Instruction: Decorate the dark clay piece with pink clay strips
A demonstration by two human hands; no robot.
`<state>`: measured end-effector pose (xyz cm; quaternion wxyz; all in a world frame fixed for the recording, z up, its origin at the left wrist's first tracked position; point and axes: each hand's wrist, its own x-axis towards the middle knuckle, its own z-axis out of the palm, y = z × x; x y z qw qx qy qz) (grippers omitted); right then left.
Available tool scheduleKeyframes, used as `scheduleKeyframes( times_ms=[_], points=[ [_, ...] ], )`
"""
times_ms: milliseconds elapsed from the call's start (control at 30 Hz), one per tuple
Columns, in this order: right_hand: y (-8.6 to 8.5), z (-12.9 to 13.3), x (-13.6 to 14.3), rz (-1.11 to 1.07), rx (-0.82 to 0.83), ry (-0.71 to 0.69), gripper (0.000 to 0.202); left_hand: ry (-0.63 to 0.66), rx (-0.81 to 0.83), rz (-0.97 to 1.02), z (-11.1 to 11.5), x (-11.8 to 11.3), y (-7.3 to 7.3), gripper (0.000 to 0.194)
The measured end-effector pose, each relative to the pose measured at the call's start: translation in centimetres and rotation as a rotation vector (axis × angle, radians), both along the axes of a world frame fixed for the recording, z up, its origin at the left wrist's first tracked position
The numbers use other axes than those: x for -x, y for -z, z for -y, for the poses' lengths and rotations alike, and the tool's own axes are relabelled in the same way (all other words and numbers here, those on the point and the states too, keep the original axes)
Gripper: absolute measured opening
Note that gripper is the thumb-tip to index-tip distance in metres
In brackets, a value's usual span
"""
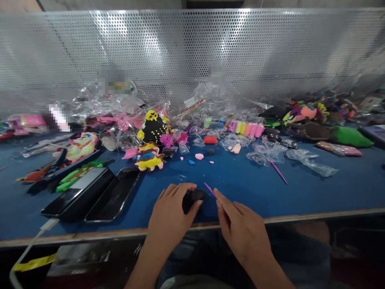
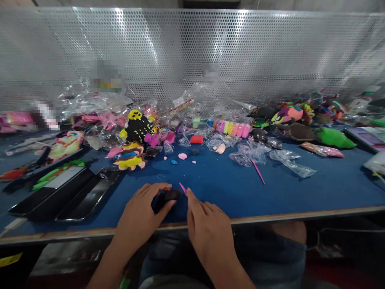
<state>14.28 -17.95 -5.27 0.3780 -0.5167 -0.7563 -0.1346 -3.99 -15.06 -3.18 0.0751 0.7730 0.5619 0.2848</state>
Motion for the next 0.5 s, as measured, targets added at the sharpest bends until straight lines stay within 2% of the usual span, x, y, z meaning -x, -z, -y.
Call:
scheduleKeyframes(
  times_ms=[100,233,333,500],
  points=[
    [-0.2,-0.1,-1.2,-0.066,0.023,-0.013,0.031,0.086,0.068,0.052,-0.3,0.8,-0.2,0.027],
    [-0.3,-0.5,-1.8,-0.076,0.103,-0.007,0.027,0.19,0.086,0.049,-0.4,1.3,-0.7,0.042],
    [-0.3,-1.0,-1.5,-0.051,0.115,-0.02,0.029,0.16,0.069,0.063,-0.2,1.1,-0.8,0.043],
    [-0.5,-1.2,-0.5,0.023,0.154,-0.021,0.03,0.071,0.054,0.143,-0.1,0.8,-0.5,0.024]
  ],
)
